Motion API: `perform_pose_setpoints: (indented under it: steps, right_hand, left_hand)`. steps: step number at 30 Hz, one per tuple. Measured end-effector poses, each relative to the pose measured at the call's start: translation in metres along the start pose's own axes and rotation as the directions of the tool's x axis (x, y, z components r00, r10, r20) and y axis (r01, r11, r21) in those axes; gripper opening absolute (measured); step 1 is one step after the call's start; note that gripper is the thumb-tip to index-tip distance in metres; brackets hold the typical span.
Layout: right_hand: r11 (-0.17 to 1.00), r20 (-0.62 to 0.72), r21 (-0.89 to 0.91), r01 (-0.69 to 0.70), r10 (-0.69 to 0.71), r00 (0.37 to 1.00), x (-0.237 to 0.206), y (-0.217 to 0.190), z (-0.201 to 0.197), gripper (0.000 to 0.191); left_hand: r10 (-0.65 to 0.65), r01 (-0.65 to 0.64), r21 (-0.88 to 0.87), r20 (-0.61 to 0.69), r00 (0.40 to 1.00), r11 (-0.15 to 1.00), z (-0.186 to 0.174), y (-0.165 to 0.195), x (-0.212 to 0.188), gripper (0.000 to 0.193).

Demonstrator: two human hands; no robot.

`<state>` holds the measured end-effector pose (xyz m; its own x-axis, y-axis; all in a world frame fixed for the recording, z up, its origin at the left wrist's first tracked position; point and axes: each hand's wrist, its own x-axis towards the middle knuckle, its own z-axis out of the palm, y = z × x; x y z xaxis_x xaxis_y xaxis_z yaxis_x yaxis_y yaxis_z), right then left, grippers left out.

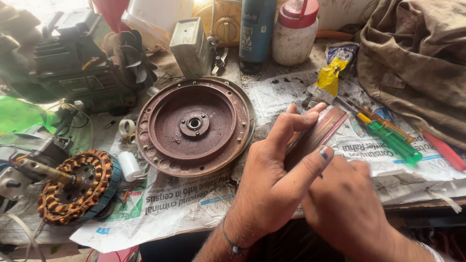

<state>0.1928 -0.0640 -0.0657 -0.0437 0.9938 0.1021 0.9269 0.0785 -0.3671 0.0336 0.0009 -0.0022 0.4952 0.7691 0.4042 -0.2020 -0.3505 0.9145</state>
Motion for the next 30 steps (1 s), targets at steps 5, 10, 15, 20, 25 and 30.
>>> perform_pose_setpoints:
  steps: [5,10,15,20,25,30]
  right_hand:
    - [0.879,-0.146,0.259,0.401,-0.375,0.915,-0.013,0.013,-0.011,0.025]
    - [0.914,-0.434,0.331,0.234,-0.073,0.898,-0.030,0.016,-0.002,0.034]
    - [0.955,-0.659,0.160,0.248,-0.084,0.748,-0.033,0.025,0.030,0.035]
    - [0.965,-0.609,0.067,0.252,-0.161,0.777,-0.028,0.029,0.034,0.037]
    - [0.974,-0.588,-0.028,0.224,-0.197,0.784,-0.024,0.021,0.033,0.036]
    - [0.983,-0.578,-0.077,0.164,-0.178,0.796,-0.022,0.015,0.034,0.035]
  left_hand:
    - [0.084,-0.086,-0.098,-0.023,0.996,0.991,-0.004,-0.010,-0.007,0.034]
    - [0.048,-0.045,-0.322,0.001,0.999,0.946,-0.020,-0.019,-0.025,0.041]
    - [0.020,-0.036,-0.405,-0.044,0.999,0.914,-0.025,-0.025,-0.032,0.041]
    - [0.055,-0.079,-0.417,-0.069,0.996,0.905,-0.026,-0.022,-0.034,0.042]
    - [0.068,-0.089,-0.396,-0.066,0.996,0.914,-0.028,-0.025,-0.036,0.045]
    - [0.092,-0.097,-0.301,-0.033,0.995,0.949,-0.031,-0.027,-0.040,0.045]
